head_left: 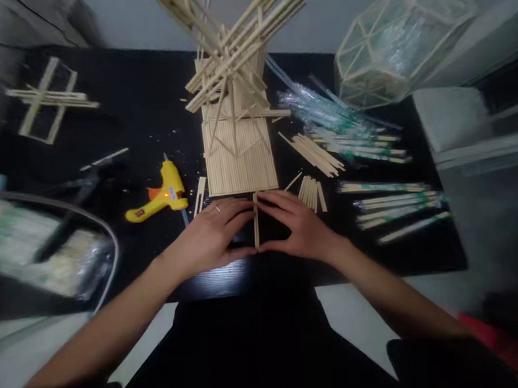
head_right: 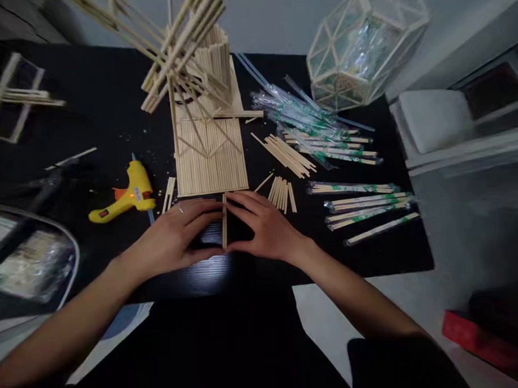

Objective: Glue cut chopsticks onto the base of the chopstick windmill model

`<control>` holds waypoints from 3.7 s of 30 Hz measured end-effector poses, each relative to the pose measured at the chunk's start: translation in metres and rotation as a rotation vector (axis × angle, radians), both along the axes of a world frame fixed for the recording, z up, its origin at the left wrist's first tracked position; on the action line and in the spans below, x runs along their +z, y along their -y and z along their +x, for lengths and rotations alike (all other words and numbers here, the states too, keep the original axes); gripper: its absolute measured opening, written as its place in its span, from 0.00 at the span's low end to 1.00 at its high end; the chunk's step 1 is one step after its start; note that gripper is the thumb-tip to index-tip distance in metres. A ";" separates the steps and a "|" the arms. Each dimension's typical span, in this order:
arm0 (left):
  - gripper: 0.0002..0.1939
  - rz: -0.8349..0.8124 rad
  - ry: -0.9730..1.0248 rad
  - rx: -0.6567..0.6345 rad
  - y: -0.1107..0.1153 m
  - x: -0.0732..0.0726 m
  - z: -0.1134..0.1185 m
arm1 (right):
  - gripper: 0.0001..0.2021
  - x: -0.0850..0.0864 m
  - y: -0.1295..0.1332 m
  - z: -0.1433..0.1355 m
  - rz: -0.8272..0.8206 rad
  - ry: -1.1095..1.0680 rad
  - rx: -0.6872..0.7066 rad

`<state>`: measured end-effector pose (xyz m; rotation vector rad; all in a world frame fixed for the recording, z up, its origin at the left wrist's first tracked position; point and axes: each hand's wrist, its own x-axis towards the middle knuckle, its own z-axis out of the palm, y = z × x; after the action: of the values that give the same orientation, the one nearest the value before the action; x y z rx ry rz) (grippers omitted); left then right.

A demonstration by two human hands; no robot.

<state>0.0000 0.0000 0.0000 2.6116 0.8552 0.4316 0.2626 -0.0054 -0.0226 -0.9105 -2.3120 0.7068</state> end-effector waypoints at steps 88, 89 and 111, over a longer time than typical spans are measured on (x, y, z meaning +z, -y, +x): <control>0.28 -0.012 0.028 0.051 0.002 -0.004 0.004 | 0.36 0.006 0.001 0.002 -0.043 0.046 0.028; 0.28 -0.017 0.031 0.052 0.002 -0.004 0.004 | 0.36 0.006 0.001 0.002 -0.044 0.047 0.028; 0.28 -0.010 0.022 0.045 0.002 -0.003 0.005 | 0.36 0.005 0.001 0.002 -0.044 0.061 0.019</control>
<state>0.0047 -0.0017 -0.0032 2.5778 0.9084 0.4669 0.2650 -0.0063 -0.0175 -0.9435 -2.3693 0.7506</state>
